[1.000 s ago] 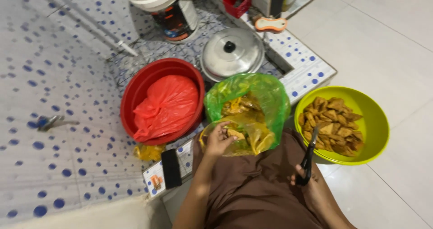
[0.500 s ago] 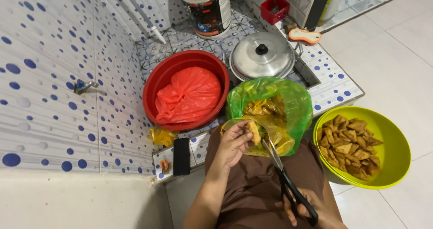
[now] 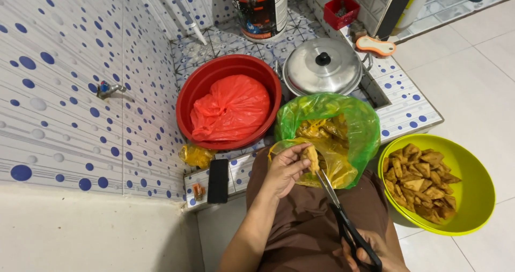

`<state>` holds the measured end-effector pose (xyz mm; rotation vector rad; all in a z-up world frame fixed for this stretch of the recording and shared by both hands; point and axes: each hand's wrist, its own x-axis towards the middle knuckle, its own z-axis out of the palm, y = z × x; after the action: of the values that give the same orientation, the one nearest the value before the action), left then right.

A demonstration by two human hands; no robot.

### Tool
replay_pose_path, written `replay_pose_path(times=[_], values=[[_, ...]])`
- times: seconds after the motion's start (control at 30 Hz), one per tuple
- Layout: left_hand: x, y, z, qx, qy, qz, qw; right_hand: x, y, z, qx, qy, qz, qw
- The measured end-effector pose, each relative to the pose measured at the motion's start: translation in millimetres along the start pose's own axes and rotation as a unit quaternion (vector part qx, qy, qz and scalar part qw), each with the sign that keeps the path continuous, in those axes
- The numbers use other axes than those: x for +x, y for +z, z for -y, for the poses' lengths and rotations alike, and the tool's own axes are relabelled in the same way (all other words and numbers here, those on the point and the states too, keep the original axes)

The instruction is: Cutting fried food items into smaller pieces using scissors and collecting them in a bowl.

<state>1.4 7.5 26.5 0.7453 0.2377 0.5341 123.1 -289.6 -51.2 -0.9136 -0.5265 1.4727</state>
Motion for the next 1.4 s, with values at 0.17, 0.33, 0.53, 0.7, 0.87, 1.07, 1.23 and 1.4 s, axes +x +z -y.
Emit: replay_pose_path(times=[0.17, 0.33, 0.53, 0.7, 0.87, 1.07, 1.23, 1.4], values=[[0.8, 0.1, -0.6, 0.010, 0.000, -0.019, 1.000, 0.3, 2.3, 2.5, 0.025, 0.021, -0.032, 0.999], [-0.6, -0.7, -0.8, 0.112, 0.024, 0.034, 0.993, -2.3, 21.5, 18.7, -0.030, -0.003, -0.020, 0.999], [0.5, 0.5, 0.8, 0.157, 0.018, 0.098, 0.983, -2.5, 35.5, 31.9, -0.026, -0.012, -0.011, 1.000], [-2.1, 13.9, 0.5, 0.137, -0.006, 0.061, 0.989, -2.4, 25.6, 19.5, -0.014, 0.013, -0.076, 0.997], [-2.8, 15.6, 4.0, 0.092, -0.020, 0.040, 0.995, 0.8, 19.0, 9.7, 0.011, -0.023, -0.051, 0.998], [-3.8, 17.4, 9.0, 0.035, -0.029, 0.035, 0.998, 1.4, 22.7, 10.5, 0.008, 0.008, -0.122, 0.992], [-3.2, 15.3, 14.8, 0.046, -0.039, 0.039, 0.997, 1.7, 25.7, 20.3, -0.023, -0.012, -0.068, 0.997], [-9.5, 20.6, 17.3, 0.079, -0.070, 0.078, 0.991, 0.3, 37.7, 28.6, -0.017, -0.047, -0.079, 0.996]])
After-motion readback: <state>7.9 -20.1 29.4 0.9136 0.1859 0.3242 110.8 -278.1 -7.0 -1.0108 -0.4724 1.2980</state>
